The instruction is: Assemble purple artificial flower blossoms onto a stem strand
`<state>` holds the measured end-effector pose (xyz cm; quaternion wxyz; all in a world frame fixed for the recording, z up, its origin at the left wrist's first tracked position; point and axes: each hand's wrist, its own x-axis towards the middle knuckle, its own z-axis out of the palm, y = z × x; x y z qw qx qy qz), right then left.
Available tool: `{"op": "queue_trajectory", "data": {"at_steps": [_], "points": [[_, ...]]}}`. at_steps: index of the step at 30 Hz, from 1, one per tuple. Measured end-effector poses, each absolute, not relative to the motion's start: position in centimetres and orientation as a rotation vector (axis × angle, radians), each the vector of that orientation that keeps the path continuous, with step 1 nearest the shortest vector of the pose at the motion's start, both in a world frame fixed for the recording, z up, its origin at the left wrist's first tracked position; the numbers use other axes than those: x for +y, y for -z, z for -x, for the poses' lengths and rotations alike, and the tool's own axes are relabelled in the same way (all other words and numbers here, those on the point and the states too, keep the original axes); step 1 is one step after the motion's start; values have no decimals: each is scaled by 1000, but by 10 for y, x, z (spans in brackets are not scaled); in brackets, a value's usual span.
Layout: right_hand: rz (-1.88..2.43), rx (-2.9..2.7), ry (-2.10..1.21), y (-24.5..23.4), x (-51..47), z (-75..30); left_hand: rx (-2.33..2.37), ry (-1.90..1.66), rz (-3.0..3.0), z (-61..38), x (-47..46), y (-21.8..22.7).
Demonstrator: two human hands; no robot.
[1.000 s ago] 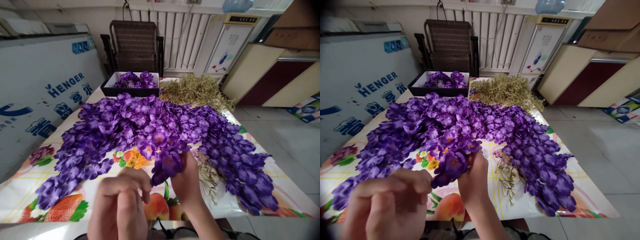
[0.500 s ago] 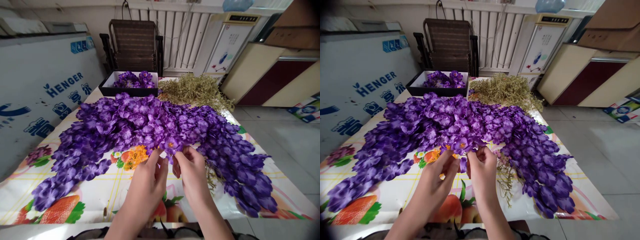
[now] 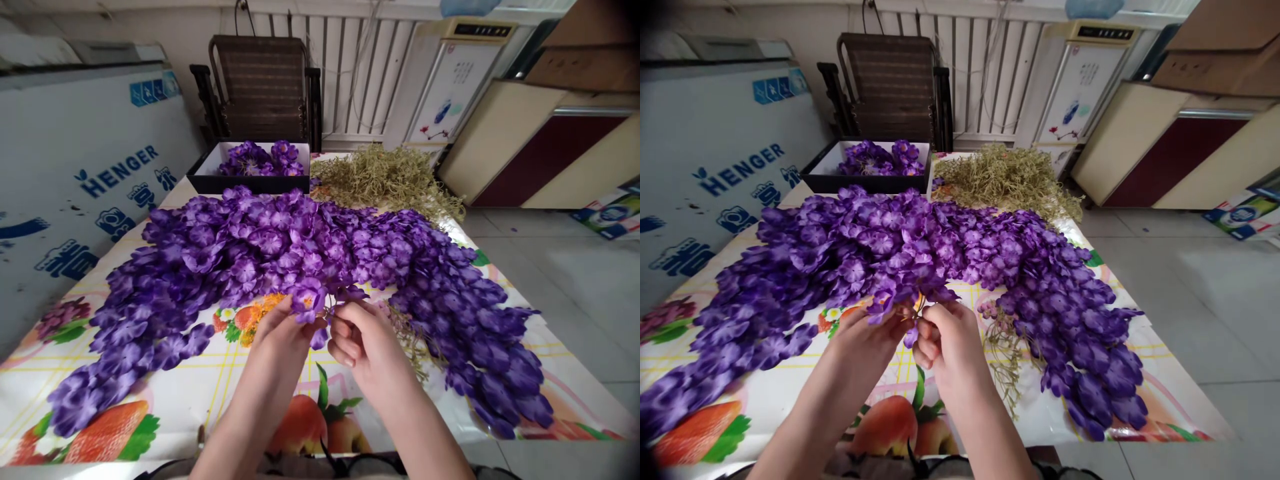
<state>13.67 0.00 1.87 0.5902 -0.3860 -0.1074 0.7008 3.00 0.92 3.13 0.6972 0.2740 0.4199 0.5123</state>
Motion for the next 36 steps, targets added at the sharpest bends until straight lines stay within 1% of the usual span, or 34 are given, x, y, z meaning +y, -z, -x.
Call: {"op": "queue_trajectory", "data": {"at_steps": [3,6,11,17,21,24,31,36], "points": [[812,-190,-1664,-17,0,-139,862,-1123,-481,-31,10,-34],[739,-155,-1657,-15,-1,-140,837,-1136,-507,-31,9,-35],[708,-121,-1519,-18,-3,-139,803,-1137,-681,-30,4,-33],[821,-323,-1416,-23,-5,-132,956,-1160,-804,-27,0,-31],[996,-393,-1299,-23,-7,-127,917,-1189,-862,-26,0,-31],[1044,-438,-1214,-22,-8,-125,910,-1203,-879,-25,0,-30],[852,-350,-1315,-22,-7,-126,820,-1220,-1051,-19,-3,-30],[830,-310,-1327,-21,-6,-126,766,-1236,-1135,-20,-4,-34]]}}
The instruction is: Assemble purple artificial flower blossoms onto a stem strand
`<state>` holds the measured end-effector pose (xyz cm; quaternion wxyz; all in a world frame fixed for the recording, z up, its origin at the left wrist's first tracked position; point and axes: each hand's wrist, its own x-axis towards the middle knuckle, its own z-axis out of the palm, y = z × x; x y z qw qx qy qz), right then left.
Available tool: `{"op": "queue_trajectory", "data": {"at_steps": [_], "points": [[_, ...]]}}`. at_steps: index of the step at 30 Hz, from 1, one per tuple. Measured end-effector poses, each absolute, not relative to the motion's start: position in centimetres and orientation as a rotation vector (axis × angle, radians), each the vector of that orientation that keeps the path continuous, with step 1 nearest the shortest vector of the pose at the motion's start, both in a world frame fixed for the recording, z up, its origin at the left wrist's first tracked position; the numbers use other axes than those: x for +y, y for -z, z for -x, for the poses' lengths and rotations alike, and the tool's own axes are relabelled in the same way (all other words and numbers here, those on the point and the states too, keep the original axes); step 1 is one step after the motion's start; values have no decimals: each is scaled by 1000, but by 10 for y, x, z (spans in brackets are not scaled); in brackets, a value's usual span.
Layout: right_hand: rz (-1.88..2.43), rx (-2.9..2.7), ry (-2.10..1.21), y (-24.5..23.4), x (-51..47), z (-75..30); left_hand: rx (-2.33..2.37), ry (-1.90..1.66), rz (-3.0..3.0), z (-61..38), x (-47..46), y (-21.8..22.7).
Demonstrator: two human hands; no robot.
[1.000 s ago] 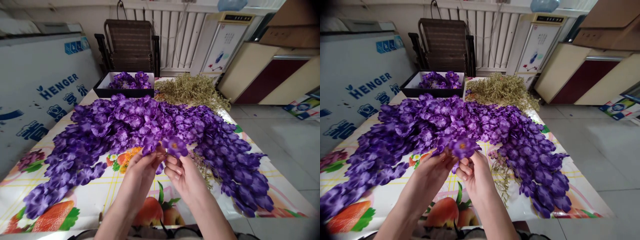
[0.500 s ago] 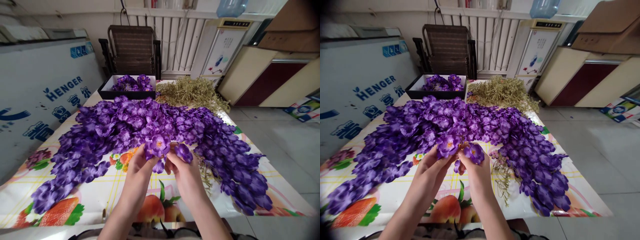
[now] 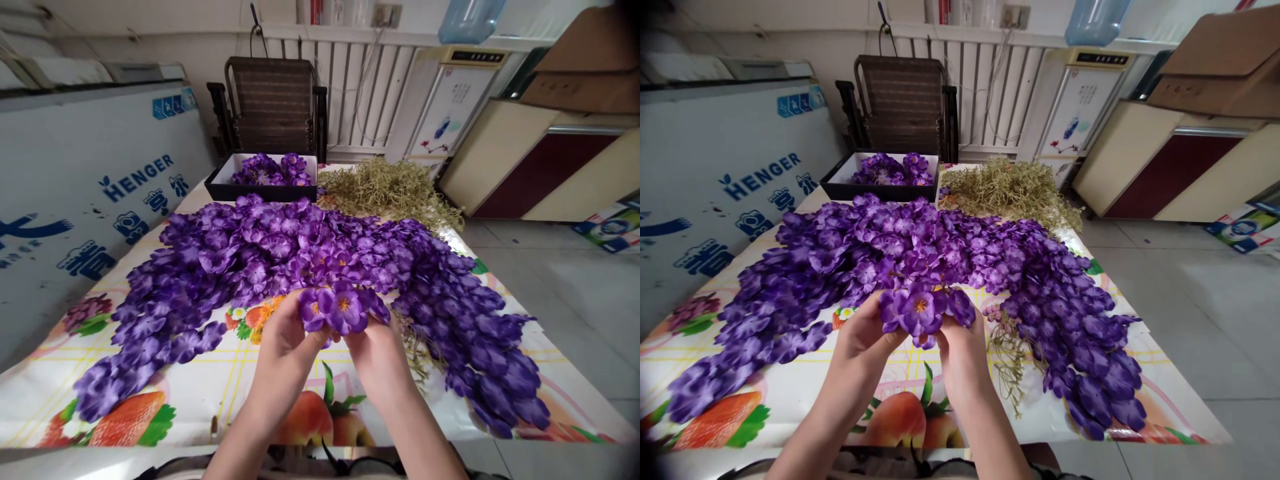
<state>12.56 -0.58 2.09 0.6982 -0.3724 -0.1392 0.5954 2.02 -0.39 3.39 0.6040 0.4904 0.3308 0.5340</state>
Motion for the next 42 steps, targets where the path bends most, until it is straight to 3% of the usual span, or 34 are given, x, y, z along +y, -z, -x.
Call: {"op": "queue_trajectory", "data": {"at_steps": [17,33,42], "points": [[933,-223,-1317,-22,-5,-127,881,-1206,-1315,-19,-6,-30],[914,-365,-1388,-25,-4,-127,911,-1297,-900,-19,-4,-32],[879,-308,-1421,-19,-4,-128,937,-1333,-1130,-16,-5,-38]]}}
